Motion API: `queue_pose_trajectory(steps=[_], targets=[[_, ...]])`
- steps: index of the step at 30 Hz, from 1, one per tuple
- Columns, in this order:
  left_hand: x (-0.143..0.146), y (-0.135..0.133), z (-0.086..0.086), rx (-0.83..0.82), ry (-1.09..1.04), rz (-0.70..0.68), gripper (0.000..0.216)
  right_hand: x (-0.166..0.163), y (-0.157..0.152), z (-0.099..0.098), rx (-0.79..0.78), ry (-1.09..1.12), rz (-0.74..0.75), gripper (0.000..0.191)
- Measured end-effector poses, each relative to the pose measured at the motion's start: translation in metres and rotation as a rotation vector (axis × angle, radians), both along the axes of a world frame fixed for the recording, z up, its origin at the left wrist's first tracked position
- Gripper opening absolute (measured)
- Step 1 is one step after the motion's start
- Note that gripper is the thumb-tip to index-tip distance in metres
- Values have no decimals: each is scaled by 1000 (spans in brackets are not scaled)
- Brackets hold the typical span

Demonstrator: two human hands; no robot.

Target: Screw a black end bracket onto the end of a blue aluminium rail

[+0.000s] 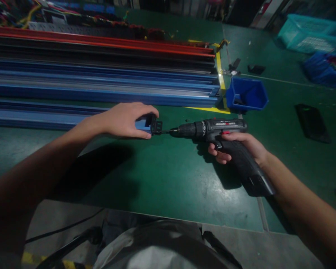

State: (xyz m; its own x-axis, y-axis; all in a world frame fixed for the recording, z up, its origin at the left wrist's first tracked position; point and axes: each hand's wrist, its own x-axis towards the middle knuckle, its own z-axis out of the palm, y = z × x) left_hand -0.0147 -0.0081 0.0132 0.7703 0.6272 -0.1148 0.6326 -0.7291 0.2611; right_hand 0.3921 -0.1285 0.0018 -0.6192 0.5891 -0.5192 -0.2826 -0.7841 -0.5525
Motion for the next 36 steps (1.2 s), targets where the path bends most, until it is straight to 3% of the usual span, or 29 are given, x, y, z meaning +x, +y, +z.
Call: queue_pose_trajectory(steps=[36], targets=[[1,-1,2,11,11,1,75,0,0,2,10,-58,10,30]])
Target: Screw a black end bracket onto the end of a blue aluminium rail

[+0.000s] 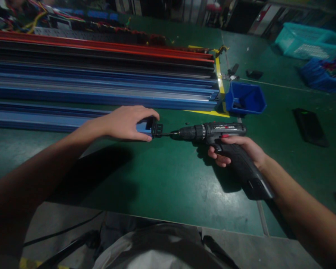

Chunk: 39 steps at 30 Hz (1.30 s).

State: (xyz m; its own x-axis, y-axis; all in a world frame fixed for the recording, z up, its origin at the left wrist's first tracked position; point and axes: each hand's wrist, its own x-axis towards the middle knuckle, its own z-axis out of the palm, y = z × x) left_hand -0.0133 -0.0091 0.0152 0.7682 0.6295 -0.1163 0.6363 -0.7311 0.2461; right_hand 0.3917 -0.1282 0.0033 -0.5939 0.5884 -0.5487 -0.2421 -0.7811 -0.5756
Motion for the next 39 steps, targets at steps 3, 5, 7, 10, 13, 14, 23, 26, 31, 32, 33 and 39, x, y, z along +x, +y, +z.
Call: queue_pose_trajectory(steps=[3,5,7,10,13,14,23,26,31,32,33,39], targets=[[0,0,0,4,-6,-1,75,0,0,0,-12,6,2,29],[-1,1,-1,4,-7,-1,75,0,0,0,-13,6,-1,30],[-1,1,-1,2,-6,-2,76,0,0,0,-7,1,-4,31],[-1,1,-2,4,-10,-5,75,-1,-1,0,-1,-2,-4,32],[-1,1,-2,6,-18,-12,75,0,-1,0,-1,-2,-3,32],[-1,1,-2,5,-18,-12,75,0,-1,0,-1,0,-3,31],[0,1,-1,-2,-7,-3,77,-1,-1,0,1,-7,-6,32],[-1,2,-1,-3,-15,-6,77,-1,0,0,10,-5,6,31],[-1,1,-1,-8,-10,5,77,0,1,0,14,2,14,27],[-1,1,-1,-9,-9,4,77,0,1,0,16,6,9,28],[-1,1,-1,-11,-9,0,76,0,0,0,17,11,6,29],[0,0,0,-9,-13,-5,76,0,-2,-2,-14,31,-9,35]])
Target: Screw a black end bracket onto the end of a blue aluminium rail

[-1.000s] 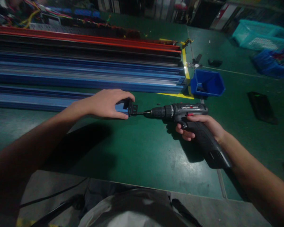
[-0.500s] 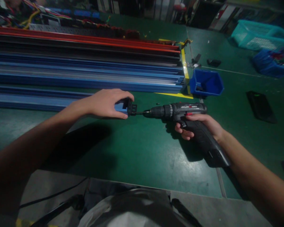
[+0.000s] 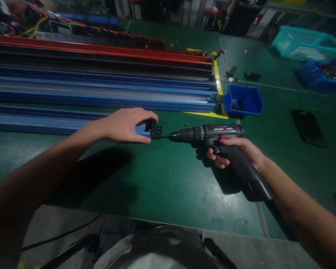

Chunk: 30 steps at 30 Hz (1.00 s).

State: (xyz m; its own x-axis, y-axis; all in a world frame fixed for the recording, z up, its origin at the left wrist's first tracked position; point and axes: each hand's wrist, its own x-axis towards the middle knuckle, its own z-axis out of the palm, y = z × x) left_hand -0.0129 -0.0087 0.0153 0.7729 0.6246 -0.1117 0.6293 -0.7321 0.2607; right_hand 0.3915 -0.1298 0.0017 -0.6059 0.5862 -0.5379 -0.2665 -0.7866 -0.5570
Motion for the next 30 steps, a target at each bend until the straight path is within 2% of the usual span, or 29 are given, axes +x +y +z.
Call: queue_pose_trajectory(steps=[30], targets=[[0,-1,0,0,-3,-6,74,3,1,-3,-2,19,6,37]])
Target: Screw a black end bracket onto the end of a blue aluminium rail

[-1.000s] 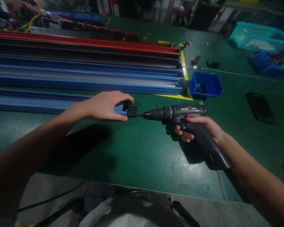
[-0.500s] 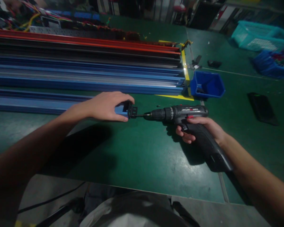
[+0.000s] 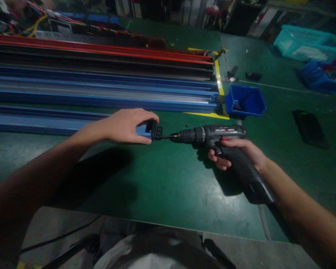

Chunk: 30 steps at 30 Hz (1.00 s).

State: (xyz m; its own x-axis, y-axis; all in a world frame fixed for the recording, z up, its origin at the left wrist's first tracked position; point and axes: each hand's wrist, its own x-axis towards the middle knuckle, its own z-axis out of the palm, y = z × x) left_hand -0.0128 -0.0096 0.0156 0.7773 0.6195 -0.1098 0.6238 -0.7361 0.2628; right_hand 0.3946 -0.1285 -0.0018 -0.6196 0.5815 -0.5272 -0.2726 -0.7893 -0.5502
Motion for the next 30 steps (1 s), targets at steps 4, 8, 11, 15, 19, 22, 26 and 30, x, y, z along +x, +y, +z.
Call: queue_pose_trajectory(steps=[4,8,11,15,19,22,26,30], targets=[[0,0,0,-6,3,2,74,0,1,-2,17,25,16,38],[0,0,-1,3,-3,-4,74,0,1,-1,19,32,10,37],[0,0,-1,1,-2,-3,74,0,1,-1,1,15,-2,36],[0,0,-1,5,-2,-2,74,0,0,-1,15,9,2,35],[-1,1,-2,9,-4,-2,74,1,1,-1,25,19,15,35],[-1,1,-2,9,0,-1,74,1,1,-2,19,23,14,36],[0,0,-1,8,3,6,75,0,0,-2,10,21,4,36],[0,0,0,4,10,7,75,0,0,-1,9,7,2,36]])
